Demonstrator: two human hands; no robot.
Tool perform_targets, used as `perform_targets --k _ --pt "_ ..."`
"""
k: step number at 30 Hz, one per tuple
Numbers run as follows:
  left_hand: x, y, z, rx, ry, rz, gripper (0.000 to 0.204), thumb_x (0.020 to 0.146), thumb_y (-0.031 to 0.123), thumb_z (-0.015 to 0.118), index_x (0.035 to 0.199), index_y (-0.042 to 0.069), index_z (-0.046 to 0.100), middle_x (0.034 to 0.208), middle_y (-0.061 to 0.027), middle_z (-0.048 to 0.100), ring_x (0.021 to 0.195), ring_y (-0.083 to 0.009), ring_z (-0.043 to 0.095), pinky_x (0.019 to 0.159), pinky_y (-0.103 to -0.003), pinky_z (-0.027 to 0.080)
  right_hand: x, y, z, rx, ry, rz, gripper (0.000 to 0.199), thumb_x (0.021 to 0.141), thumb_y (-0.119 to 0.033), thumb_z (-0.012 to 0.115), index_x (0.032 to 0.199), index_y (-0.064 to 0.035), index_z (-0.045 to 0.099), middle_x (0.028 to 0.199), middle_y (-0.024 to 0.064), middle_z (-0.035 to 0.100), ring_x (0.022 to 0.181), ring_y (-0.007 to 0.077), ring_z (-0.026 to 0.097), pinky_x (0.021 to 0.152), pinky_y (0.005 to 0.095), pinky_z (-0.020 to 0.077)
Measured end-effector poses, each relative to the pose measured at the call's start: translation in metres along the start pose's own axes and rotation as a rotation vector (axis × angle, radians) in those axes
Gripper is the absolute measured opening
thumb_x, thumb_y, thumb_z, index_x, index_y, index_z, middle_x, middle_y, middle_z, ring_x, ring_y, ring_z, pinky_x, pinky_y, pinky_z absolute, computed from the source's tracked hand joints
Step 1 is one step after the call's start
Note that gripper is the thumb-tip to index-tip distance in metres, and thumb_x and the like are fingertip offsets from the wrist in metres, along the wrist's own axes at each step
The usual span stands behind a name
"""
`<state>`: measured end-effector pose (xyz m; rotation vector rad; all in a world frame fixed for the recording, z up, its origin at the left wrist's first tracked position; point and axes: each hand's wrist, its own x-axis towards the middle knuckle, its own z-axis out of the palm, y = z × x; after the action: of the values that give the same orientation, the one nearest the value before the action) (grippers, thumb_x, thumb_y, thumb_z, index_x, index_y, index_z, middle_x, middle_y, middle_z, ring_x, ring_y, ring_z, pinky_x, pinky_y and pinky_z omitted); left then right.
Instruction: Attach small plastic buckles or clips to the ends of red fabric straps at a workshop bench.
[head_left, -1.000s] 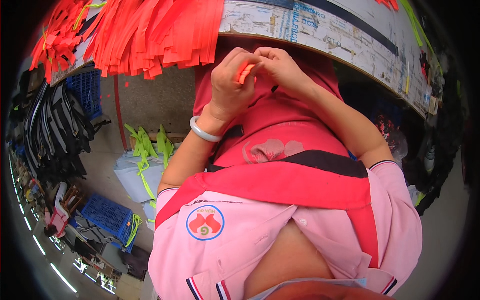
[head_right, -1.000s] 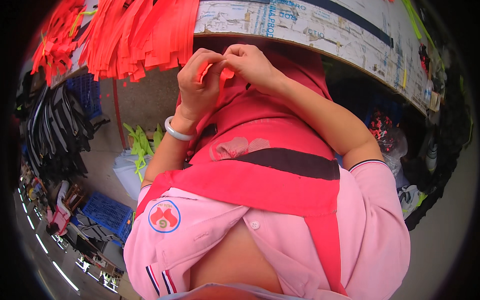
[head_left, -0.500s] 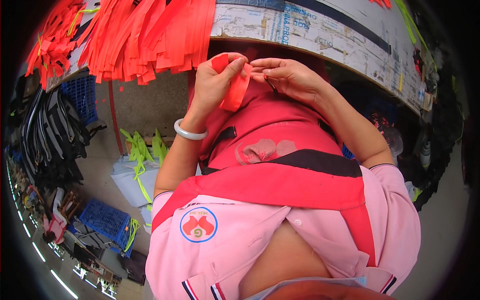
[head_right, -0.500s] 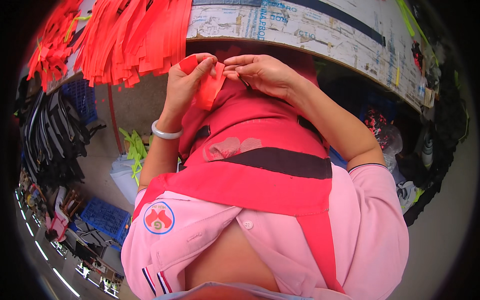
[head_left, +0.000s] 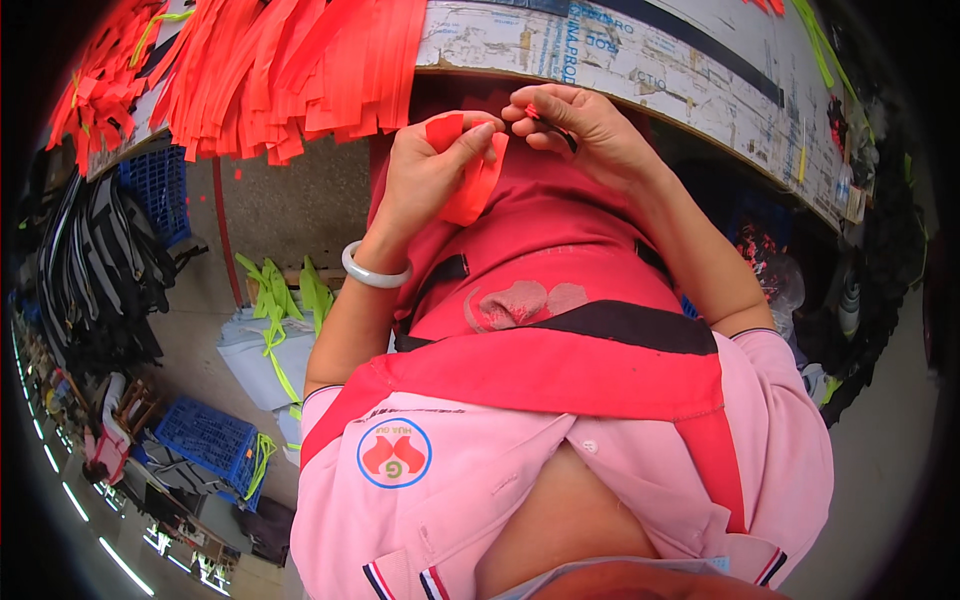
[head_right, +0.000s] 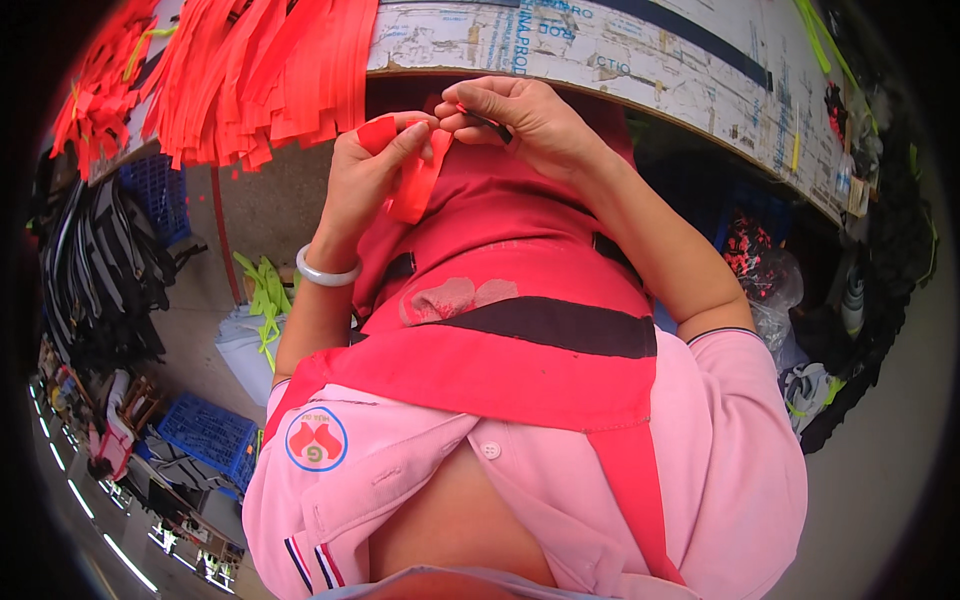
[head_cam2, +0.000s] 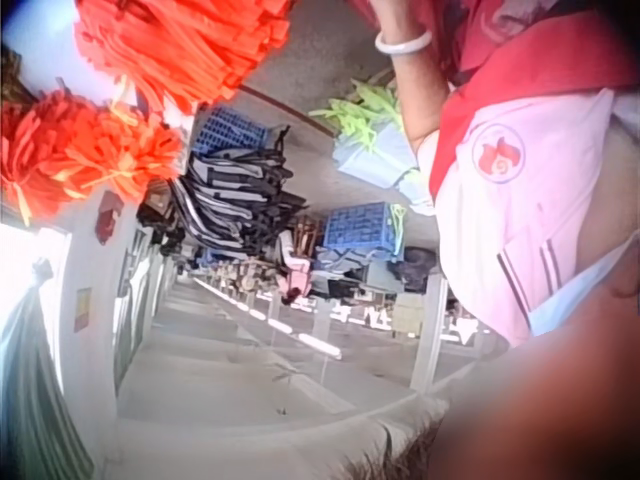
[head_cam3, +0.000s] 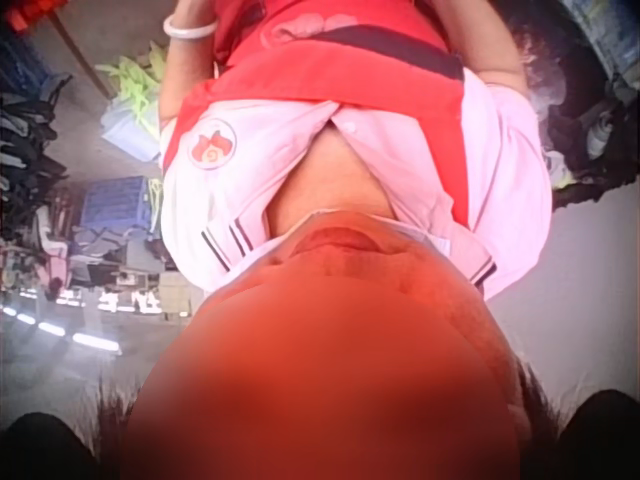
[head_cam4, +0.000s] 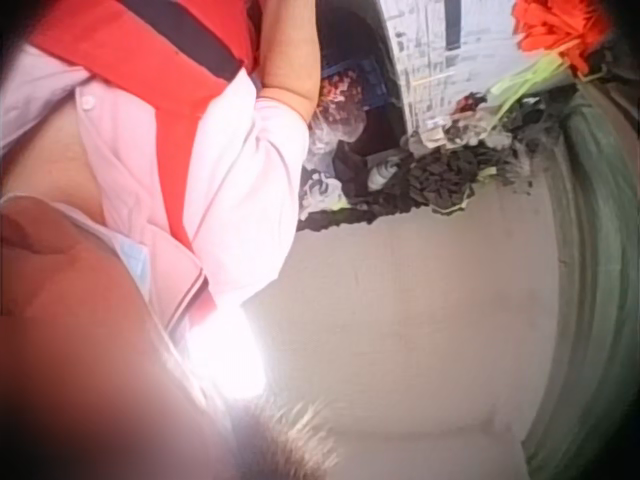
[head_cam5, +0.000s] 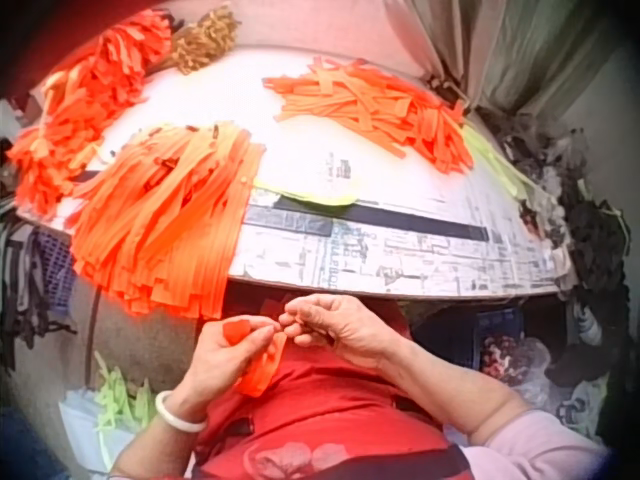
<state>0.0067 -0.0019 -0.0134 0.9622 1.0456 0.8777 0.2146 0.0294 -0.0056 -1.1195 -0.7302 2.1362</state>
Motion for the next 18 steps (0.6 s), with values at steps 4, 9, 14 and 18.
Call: perform_targets --k 4,9,14,18 --pt "0.001 -0.004 -0.001 -0.02 -0.009 0.031 0.018 0.093 0.014 0.06 0.097 -0.003 0.067 0.076 0.0006 0.064 0.069 -0.0042 0.056 0.062 -0.019 0.045 -0.001 -0.001 0.011 0.057 0.002 -0.067 0.028 0.092 -0.018 0.061 0.108 0.0049 0.059 0.102 0.015 0.065 0.091 0.0171 0.066 0.082 0.0246 0.0546" --pt "0.0 0.0 0.002 0.008 0.015 0.049 0.017 0.092 0.012 0.059 0.095 -0.003 0.067 0.077 0.0006 0.064 0.071 -0.0048 0.056 0.064 -0.019 0.046 -0.004 0.0 0.001 -0.147 -0.071 -0.069 0.026 0.095 -0.02 0.057 0.108 0.002 0.059 0.098 0.0112 0.066 0.084 0.013 0.065 0.074 0.0231 0.0525" --pt "-0.001 -0.003 0.005 0.007 0.031 0.112 0.02 0.093 0.015 0.061 0.104 0.0 0.068 0.074 0.0039 0.063 0.057 0.0006 0.047 0.049 -0.015 0.033 -0.001 0.007 0.005 -0.072 -0.117 -0.081 0.026 0.097 -0.022 0.053 0.11 -0.0007 0.059 0.09 0.006 0.066 0.073 0.0095 0.061 0.069 0.0214 0.0496" --pt "-0.002 -0.006 0.005 0.003 0.052 0.127 0.02 0.093 0.013 0.06 0.106 -0.001 0.067 0.078 0.0029 0.064 0.058 0.0004 0.047 0.049 -0.015 0.033 -0.002 0.006 0.007 -0.019 -0.147 -0.078 0.026 0.097 -0.022 0.052 0.11 -0.0008 0.059 0.083 0.0041 0.064 0.068 0.0083 0.059 0.068 0.0209 0.0487"
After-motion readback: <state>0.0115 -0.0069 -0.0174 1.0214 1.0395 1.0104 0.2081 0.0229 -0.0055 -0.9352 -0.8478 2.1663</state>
